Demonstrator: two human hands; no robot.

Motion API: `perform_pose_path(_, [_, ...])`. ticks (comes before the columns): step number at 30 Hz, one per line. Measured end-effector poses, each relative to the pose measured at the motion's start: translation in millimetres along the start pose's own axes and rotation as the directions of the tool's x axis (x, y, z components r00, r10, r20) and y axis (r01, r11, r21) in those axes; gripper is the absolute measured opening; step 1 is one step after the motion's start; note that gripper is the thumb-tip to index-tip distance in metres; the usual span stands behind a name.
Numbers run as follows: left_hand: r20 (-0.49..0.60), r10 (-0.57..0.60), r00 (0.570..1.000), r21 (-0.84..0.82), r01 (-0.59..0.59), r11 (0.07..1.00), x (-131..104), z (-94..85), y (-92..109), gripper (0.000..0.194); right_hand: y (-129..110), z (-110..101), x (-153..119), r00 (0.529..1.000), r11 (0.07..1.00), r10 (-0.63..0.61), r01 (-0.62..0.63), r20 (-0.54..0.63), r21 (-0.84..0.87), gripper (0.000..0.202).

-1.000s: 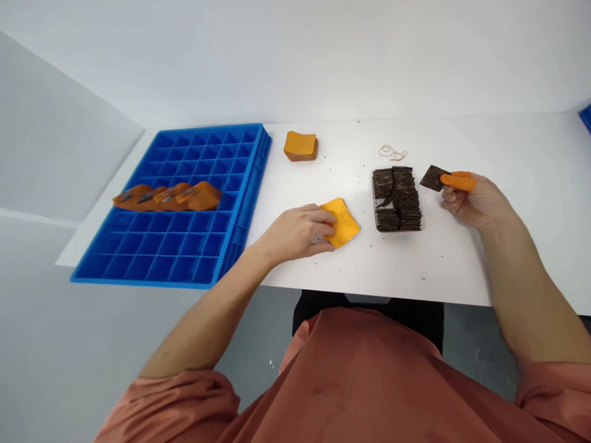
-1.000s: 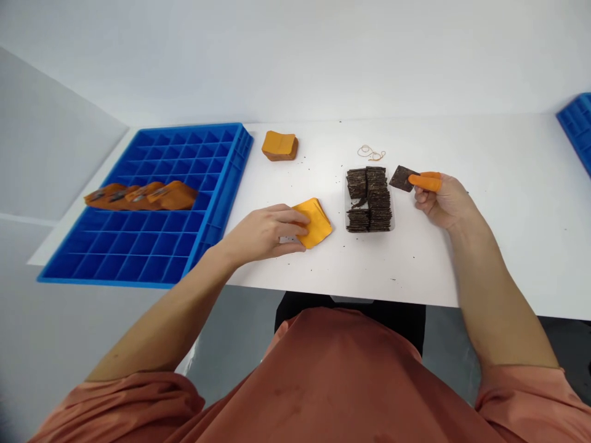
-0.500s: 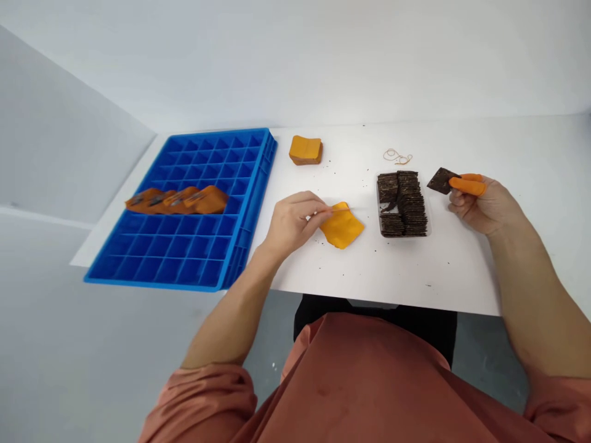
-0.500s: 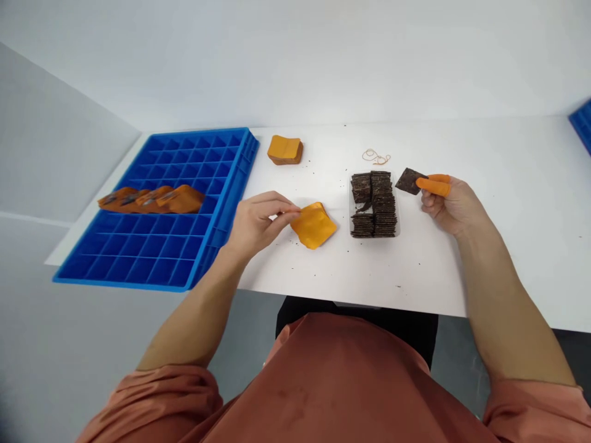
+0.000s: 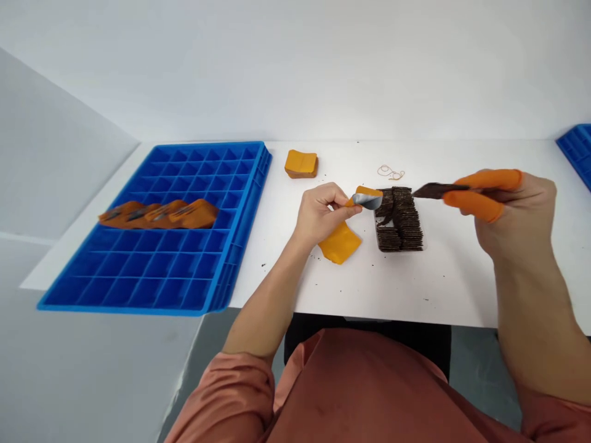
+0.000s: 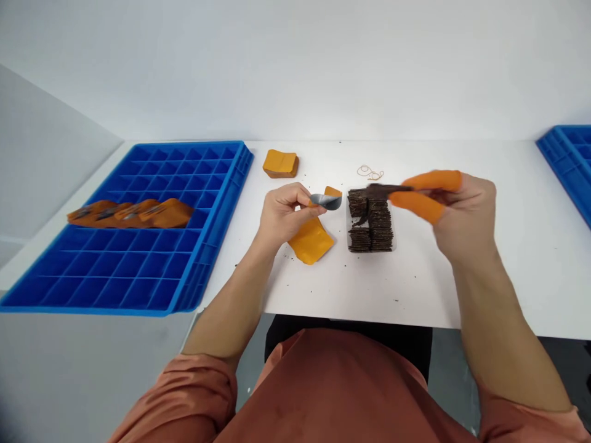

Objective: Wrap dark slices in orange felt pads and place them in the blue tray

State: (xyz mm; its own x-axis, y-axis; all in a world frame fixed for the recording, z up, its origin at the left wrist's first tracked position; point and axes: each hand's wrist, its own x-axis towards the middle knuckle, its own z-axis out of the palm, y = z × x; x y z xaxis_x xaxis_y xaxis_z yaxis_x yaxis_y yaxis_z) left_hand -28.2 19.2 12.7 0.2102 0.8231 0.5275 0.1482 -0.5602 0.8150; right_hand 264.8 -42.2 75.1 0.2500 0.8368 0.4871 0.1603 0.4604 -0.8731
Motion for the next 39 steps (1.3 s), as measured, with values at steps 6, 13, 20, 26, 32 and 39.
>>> perform_pose_path(6, [0.06,0.049,0.997,0.051,-0.052,0.997,-6.7,-0.5,5.2,0.044,-44.8,44.0,-9.2,0.791,0.753,-0.402,0.572,0.461,-0.326,0.011])
perform_pose_path(13, [0.076,0.135,0.988,0.156,-0.146,0.977,-12.4,-3.5,10.3,0.026,-40.6,45.7,-11.7,0.73,0.519,-0.273,0.66,0.626,-0.543,0.025])
perform_pose_path(20, [0.077,0.212,0.974,0.254,-0.225,0.941,-13.8,-2.1,7.1,0.016,-39.6,55.0,-14.5,0.723,0.48,-0.268,0.673,0.637,-0.563,0.029])
perform_pose_path(26, [0.073,0.109,0.991,0.005,-0.109,0.994,-13.2,-1.4,19.2,0.021,-12.2,34.3,-6.7,0.855,0.854,-0.248,0.415,0.456,-0.313,0.027])
perform_pose_path(32, [0.061,0.073,0.995,-0.051,-0.07,0.996,-15.6,0.9,17.1,0.013,18.6,39.9,-14.4,0.919,0.928,-0.13,0.246,0.373,-0.281,0.001])
perform_pose_path(39, [0.048,0.231,0.972,0.07,-0.234,0.97,-15.1,-0.5,17.0,0.008,26.5,44.2,-19.1,0.919,0.904,-0.231,0.324,0.321,-0.279,0.007])
